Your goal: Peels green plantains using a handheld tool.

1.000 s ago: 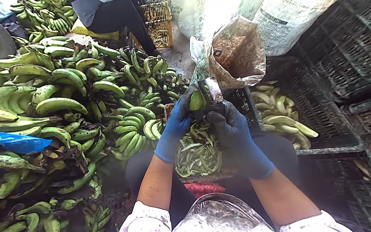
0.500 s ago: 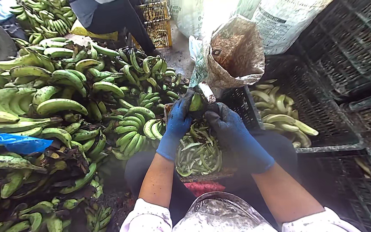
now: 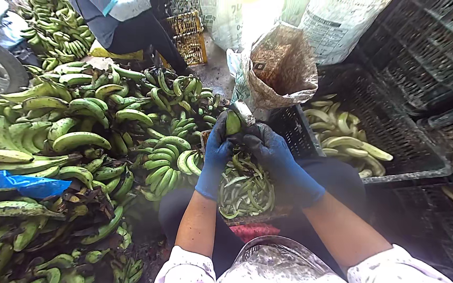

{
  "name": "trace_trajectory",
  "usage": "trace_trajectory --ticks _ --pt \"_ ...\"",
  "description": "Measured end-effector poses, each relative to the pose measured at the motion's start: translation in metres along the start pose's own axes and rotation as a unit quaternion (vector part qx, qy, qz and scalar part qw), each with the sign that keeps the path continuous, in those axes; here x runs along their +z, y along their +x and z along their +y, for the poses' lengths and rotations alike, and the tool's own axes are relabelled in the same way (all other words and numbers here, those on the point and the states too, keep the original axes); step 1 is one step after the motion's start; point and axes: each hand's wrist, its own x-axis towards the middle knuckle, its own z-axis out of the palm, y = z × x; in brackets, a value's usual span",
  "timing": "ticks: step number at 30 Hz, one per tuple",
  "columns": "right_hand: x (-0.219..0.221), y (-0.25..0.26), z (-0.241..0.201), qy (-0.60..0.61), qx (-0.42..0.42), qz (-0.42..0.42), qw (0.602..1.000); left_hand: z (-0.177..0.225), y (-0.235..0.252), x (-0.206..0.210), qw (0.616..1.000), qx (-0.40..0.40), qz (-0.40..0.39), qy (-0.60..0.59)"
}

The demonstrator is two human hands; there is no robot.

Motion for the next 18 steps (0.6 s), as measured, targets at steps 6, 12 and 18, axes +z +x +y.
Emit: trace_trajectory --ticks 6,12,18 --pt "0.006 -0.008 -0.011 0.043 -0.045 0.033 0.997 0.007 0.005 0.006 0.974 -0.141 0.114 -0.139" --pt "-0.005 -0.011 -0.017 -0.034 0.016 -0.053 0.998 0.01 -0.002 -0.002 0.984 -0.091 0.11 -0.104" --pt "-0.016 -0.008 -0.016 -0.06 0.018 -0.073 0.995 0.007 -0.003 -0.005 0.993 -0.036 0.073 -0.083"
